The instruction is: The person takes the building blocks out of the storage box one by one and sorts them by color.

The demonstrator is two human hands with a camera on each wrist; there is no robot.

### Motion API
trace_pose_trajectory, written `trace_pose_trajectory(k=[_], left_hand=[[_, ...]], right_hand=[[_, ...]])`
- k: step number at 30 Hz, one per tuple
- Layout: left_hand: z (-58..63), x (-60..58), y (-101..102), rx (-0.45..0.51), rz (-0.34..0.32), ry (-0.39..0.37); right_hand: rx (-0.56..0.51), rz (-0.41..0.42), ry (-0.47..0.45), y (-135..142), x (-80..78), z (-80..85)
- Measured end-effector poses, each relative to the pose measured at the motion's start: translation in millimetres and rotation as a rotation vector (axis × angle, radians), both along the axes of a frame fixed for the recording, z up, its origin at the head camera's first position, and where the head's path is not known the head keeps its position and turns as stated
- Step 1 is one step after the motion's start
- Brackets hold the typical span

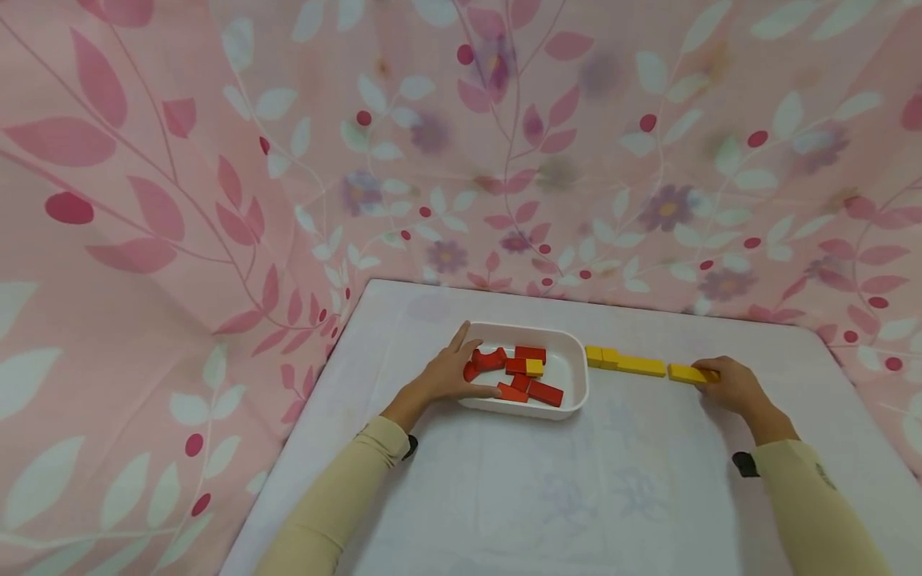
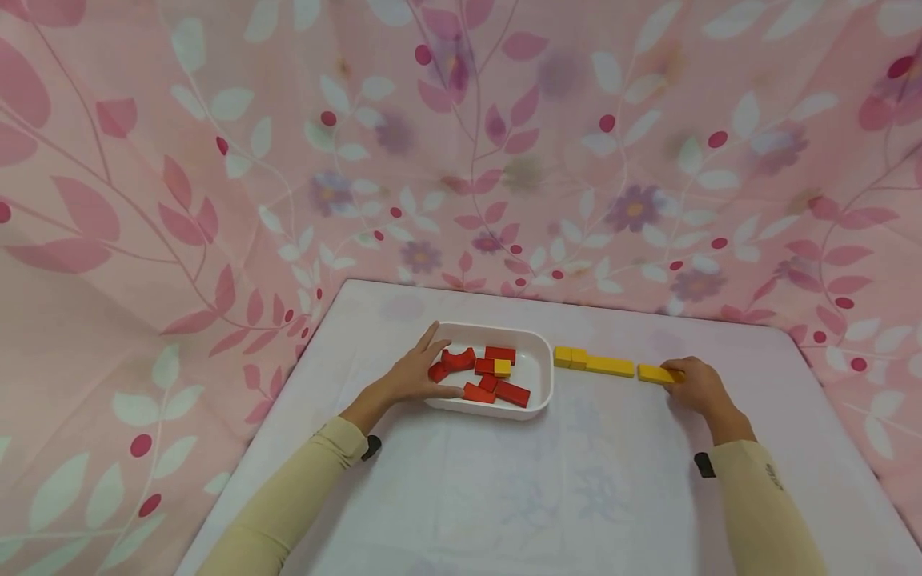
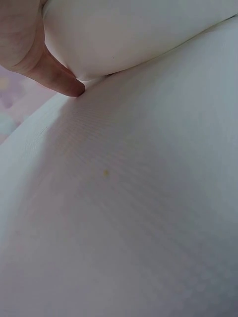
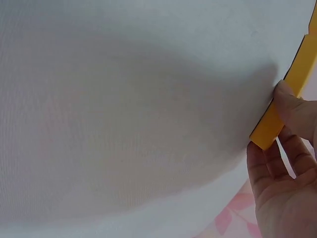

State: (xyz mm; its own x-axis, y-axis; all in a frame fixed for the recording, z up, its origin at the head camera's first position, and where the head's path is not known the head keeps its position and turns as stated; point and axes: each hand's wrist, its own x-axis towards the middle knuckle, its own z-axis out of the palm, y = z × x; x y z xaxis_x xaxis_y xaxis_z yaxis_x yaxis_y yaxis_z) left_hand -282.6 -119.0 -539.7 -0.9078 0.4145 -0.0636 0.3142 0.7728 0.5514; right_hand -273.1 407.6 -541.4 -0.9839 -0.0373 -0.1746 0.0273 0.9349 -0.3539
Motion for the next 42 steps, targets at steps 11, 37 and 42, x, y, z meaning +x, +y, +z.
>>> trace_pose_trajectory(k=[11,37,42], left_hand=[[4.1,-1.7,3,-0.014,0.017,-0.023],[-1.5,-0.8,2,-0.015,0.014,-0.015],[-0.5,-1.1,1,-0.011,0.017,-0.02]], right_hand=[[-0.021,0.033,0.002,-4,-6.0,-0.1],[-0.027,0.03,-0.007,-7,-5.1,-3.0],[-0.009,0.026,0.024,-12,-4.0,-2.8]])
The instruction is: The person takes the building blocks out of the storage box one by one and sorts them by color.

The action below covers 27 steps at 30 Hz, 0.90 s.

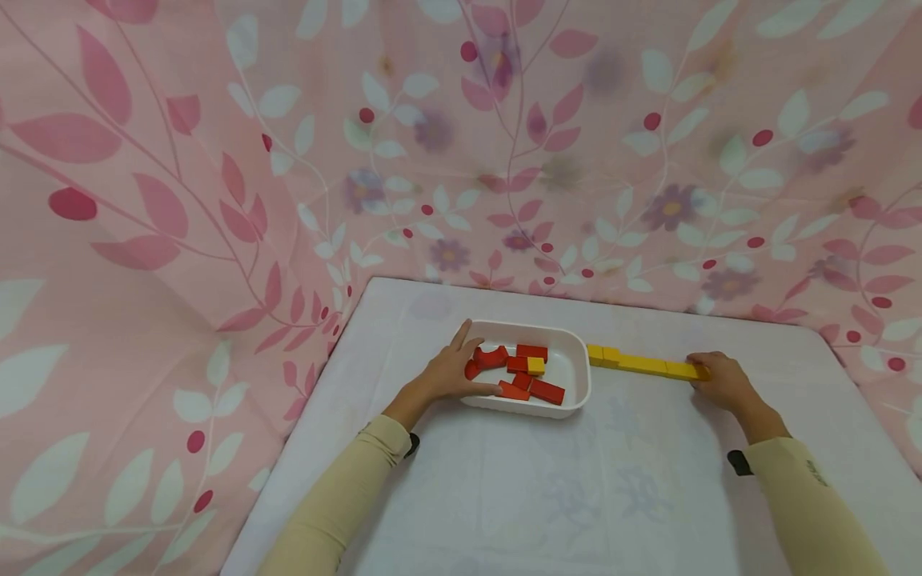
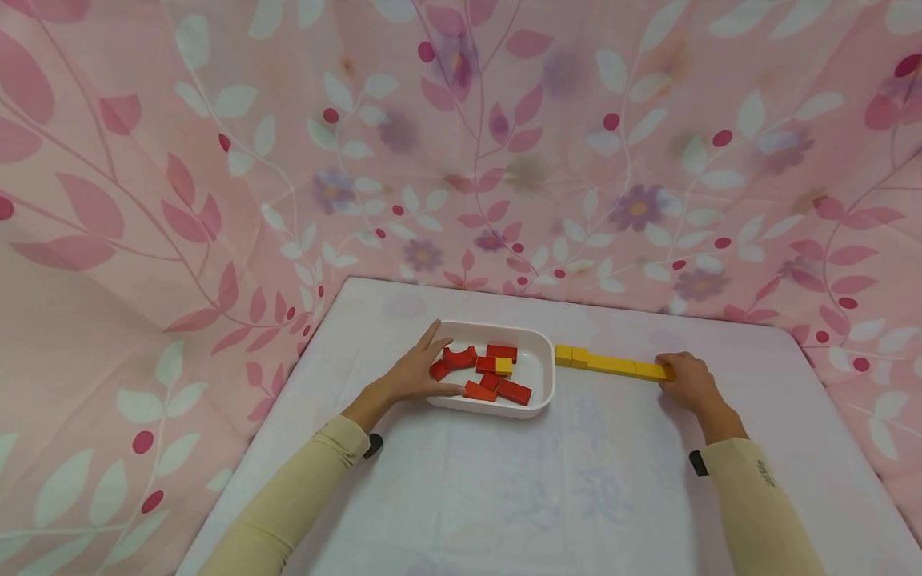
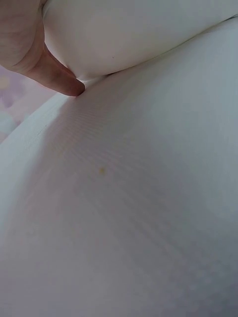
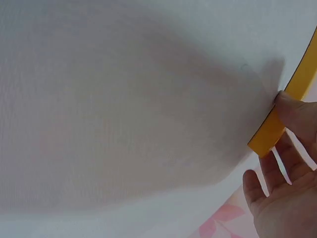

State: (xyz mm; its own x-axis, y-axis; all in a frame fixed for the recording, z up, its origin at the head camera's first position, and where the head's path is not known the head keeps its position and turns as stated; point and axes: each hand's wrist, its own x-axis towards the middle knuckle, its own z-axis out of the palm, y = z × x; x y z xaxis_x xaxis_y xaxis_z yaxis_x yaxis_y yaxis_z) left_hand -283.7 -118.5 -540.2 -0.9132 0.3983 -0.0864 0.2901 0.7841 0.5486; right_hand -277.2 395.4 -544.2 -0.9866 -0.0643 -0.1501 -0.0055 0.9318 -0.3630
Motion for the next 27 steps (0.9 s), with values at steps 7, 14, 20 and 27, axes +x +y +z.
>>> trace_pose_trajectory(k=[7,14,20,27], left_hand=[[1.1,-1.5,-1,-0.029,-0.014,0.001],[0.2,-1.8,0,-0.017,-0.034,0.008],[0.5,-1.4,0,-0.02,-0.031,0.008],[0.7,0.4,-1,-0.022,-0.029,-0.005]], right_hand=[[0.038,-0.062,0.003,-2,1.6,3.4],[0.024,-0.061,0.006,-1,6.6,5.3],[-0.019,-0.025,0.102,-11,12.4,14.4],[-0.156,0.006,0.187,-55,16.1,33.5]])
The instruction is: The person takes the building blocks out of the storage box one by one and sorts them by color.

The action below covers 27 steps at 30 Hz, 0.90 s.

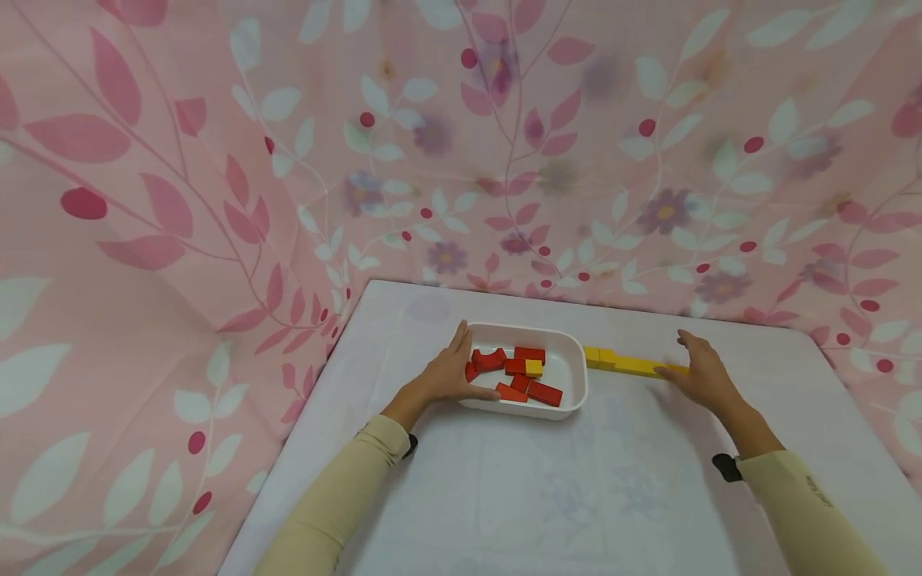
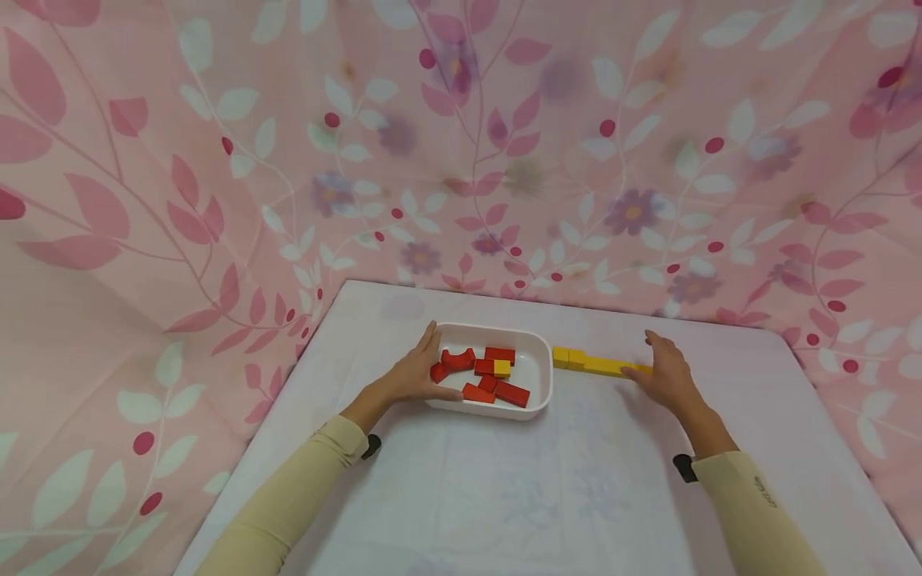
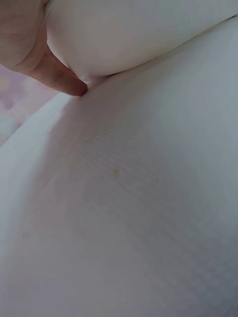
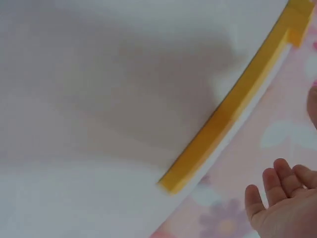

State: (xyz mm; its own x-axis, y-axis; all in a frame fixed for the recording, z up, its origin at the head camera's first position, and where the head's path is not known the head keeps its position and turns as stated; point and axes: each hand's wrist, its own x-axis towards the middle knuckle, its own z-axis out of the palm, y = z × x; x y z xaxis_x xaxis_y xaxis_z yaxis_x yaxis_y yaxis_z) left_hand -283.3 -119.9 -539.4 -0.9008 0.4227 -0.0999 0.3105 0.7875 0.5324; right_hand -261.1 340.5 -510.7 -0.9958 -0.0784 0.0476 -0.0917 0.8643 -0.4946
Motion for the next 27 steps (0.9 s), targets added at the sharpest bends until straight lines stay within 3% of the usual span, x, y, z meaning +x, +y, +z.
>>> trace_pose_trajectory(k=[11,21,27], left_hand=[[-0.7,0.0,0,0.016,0.001,-0.007],[-1.3,-0.6,0,0.01,0.006,0.001],[-2.5,-1.4,0,0.006,0.0,0.0]], right_hand=[[-0.24,0.142,0.088,-85,-4.5,9.3],[-0.34,0.205,0.032,-133,-1.9,17.7],[-0.382,0.257,0.052,-156,-1.9,13.6]])
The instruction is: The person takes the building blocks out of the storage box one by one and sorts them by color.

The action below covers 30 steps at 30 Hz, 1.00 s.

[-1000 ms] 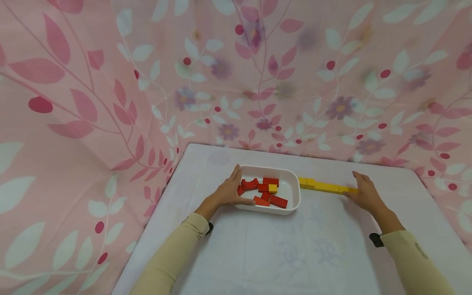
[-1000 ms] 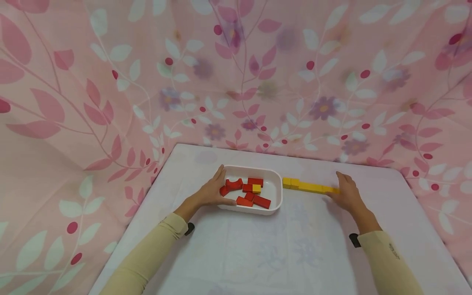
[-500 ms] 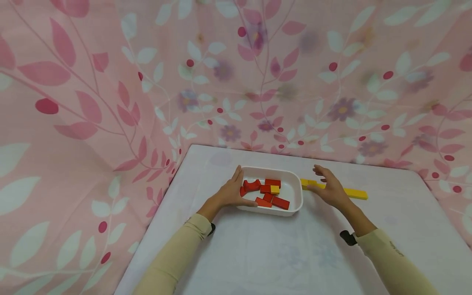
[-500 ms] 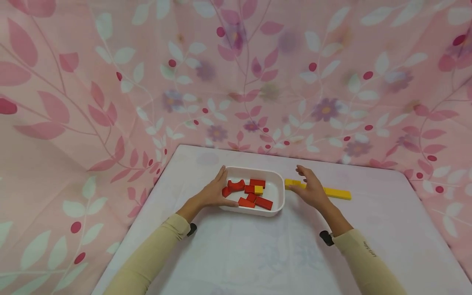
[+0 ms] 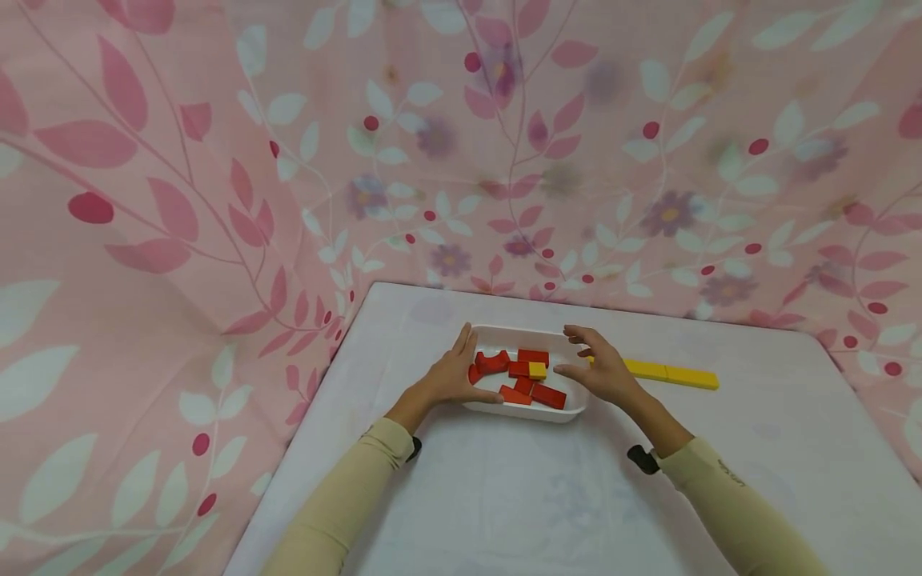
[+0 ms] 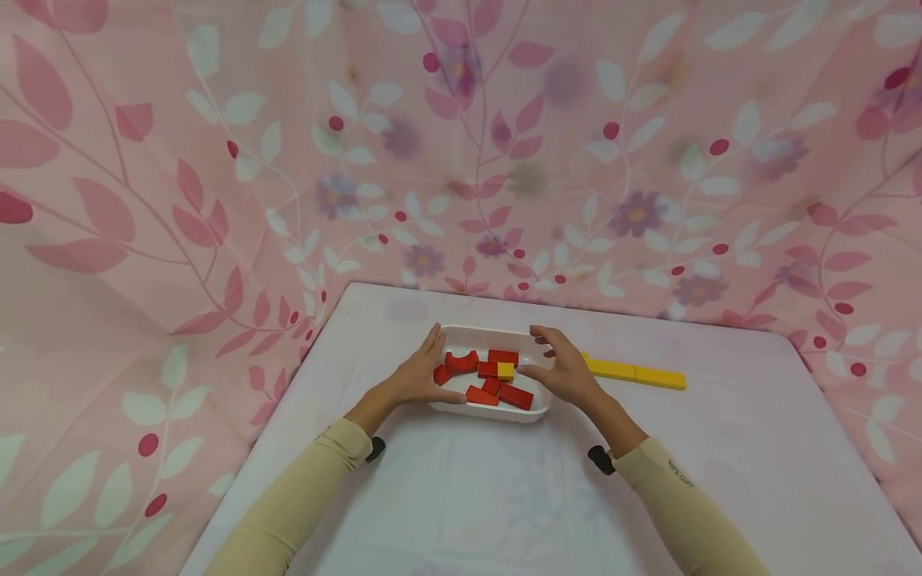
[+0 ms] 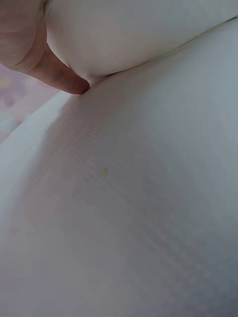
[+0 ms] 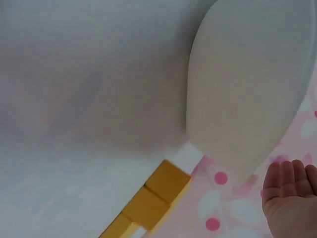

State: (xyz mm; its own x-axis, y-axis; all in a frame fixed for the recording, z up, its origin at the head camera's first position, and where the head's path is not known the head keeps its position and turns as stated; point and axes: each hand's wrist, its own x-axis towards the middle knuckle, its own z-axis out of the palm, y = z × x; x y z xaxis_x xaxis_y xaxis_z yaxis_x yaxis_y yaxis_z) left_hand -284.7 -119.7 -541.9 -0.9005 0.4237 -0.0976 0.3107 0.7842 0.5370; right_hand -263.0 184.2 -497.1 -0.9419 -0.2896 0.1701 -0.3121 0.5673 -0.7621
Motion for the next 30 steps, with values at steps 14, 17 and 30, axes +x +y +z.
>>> trace_pose_trajectory(k=[14,17,30], left_hand=[[0.1,0.5,-3,0.002,-0.016,0.023],[-1.8,1.5,-4,0.0,-0.002,0.019],[-3.0,2.3,-7,0.066,-0.006,0.023]], right_hand=[[0.033,0.072,0.004,-36,-12.3,-17.1],[0.034,0.1,-0.028,-37,-16.9,-21.5],[0.1,0.098,-0.002,-36,-22.6,-30.5]])
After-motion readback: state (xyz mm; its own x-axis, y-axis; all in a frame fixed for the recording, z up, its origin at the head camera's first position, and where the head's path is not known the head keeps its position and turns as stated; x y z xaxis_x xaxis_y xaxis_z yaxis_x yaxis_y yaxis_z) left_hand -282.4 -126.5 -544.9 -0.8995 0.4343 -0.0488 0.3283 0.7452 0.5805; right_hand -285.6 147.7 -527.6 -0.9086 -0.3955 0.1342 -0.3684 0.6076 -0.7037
